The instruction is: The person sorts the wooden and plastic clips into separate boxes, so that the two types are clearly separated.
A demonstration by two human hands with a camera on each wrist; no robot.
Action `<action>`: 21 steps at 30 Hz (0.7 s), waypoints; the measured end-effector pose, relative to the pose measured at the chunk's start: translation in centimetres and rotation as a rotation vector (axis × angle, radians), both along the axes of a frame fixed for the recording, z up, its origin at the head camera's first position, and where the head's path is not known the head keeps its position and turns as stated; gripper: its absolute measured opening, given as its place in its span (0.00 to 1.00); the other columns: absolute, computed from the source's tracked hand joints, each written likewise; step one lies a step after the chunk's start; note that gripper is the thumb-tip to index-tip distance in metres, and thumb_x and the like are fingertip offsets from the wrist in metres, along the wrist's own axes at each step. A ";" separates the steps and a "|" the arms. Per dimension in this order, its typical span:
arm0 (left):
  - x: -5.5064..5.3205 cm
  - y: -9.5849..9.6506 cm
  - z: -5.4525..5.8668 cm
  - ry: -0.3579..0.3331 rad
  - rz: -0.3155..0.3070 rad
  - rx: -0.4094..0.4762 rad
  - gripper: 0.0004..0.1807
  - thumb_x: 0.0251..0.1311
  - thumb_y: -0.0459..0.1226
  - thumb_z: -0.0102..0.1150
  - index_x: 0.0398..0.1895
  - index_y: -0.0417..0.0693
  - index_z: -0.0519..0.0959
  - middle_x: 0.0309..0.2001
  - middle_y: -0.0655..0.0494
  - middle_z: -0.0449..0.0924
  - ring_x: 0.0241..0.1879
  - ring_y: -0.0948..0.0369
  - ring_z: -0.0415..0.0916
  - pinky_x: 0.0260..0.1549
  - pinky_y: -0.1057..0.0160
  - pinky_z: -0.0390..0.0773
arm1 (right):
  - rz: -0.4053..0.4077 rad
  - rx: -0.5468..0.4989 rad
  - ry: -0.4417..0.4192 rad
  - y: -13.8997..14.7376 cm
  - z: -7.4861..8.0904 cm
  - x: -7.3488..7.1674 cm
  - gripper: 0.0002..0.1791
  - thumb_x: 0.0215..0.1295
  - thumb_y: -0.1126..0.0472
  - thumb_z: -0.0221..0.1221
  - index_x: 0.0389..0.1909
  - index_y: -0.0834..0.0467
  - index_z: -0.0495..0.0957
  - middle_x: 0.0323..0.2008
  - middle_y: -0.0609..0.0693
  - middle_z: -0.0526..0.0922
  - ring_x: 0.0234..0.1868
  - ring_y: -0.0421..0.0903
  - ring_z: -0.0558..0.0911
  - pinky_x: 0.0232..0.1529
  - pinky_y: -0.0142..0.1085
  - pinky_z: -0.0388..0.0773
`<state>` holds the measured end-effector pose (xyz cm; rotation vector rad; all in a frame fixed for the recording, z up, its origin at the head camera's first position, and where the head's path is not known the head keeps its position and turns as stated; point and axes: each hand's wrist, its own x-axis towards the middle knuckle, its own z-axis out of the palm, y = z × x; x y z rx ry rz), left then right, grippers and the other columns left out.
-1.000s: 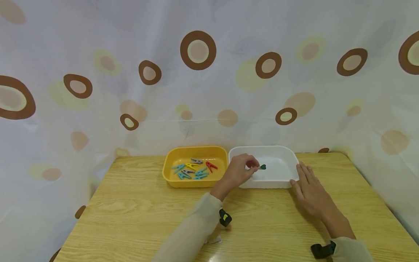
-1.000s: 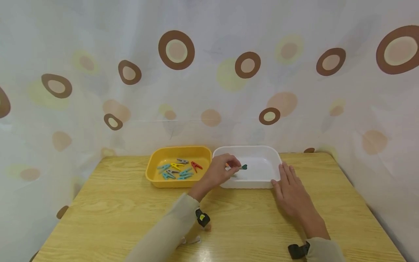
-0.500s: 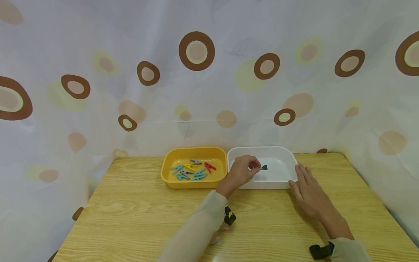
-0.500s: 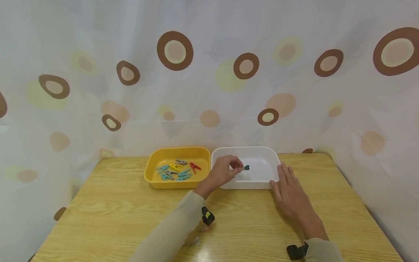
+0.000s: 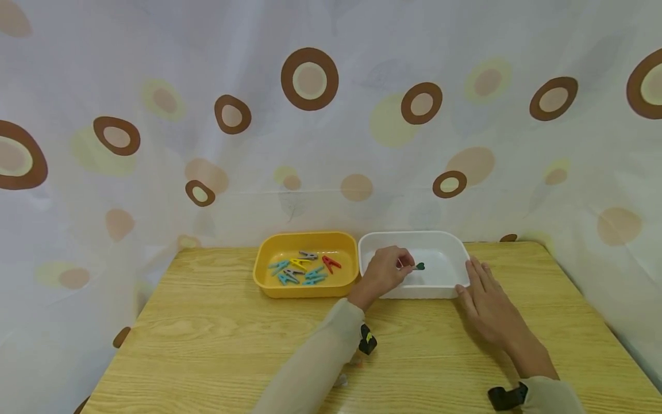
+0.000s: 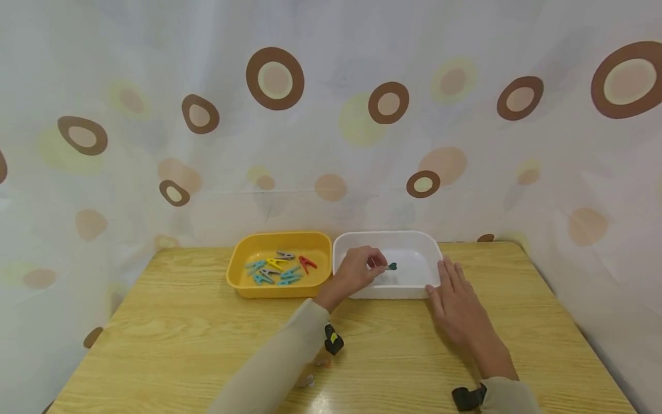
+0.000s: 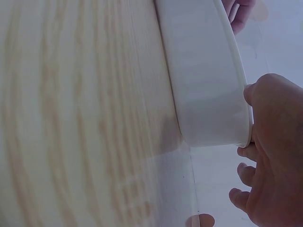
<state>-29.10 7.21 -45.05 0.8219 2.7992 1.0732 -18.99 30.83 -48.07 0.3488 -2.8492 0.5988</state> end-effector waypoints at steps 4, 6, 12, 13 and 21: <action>0.0 0.1 -0.1 -0.009 0.015 -0.014 0.02 0.68 0.36 0.67 0.40 0.51 0.86 0.34 0.64 0.79 0.35 0.68 0.72 0.37 0.77 0.73 | 0.006 0.000 0.003 0.0 -0.1 -0.1 0.37 0.85 0.51 0.40 0.80 0.70 0.42 0.79 0.71 0.46 0.79 0.69 0.44 0.74 0.64 0.46; 0.0 0.0 -0.1 -0.010 0.019 -0.017 0.02 0.68 0.37 0.67 0.41 0.50 0.86 0.35 0.64 0.79 0.36 0.67 0.72 0.37 0.77 0.73 | 0.008 -0.003 0.003 0.1 -0.2 -0.1 0.37 0.85 0.51 0.40 0.80 0.70 0.42 0.79 0.71 0.46 0.79 0.69 0.45 0.74 0.65 0.47; 0.0 0.1 -0.3 -0.007 0.025 -0.032 0.07 0.68 0.36 0.67 0.47 0.49 0.86 0.41 0.60 0.82 0.41 0.65 0.75 0.42 0.74 0.75 | 0.010 -0.009 0.013 0.1 -0.4 -0.2 0.36 0.85 0.52 0.40 0.80 0.71 0.43 0.78 0.72 0.48 0.79 0.69 0.45 0.72 0.67 0.50; 0.0 0.1 -0.4 -0.007 0.026 -0.036 0.08 0.68 0.36 0.67 0.49 0.49 0.85 0.42 0.60 0.82 0.41 0.65 0.75 0.43 0.74 0.75 | 0.010 -0.009 0.016 0.1 -0.4 -0.2 0.36 0.85 0.52 0.40 0.80 0.71 0.43 0.78 0.72 0.48 0.79 0.69 0.45 0.72 0.67 0.50; 0.0 -0.4 0.1 0.030 0.009 -0.031 0.07 0.68 0.34 0.66 0.47 0.49 0.85 0.43 0.60 0.83 0.43 0.64 0.78 0.43 0.75 0.75 | 0.008 -0.007 0.007 0.2 -0.1 -0.1 0.37 0.85 0.51 0.40 0.80 0.71 0.43 0.78 0.72 0.47 0.79 0.69 0.44 0.72 0.67 0.49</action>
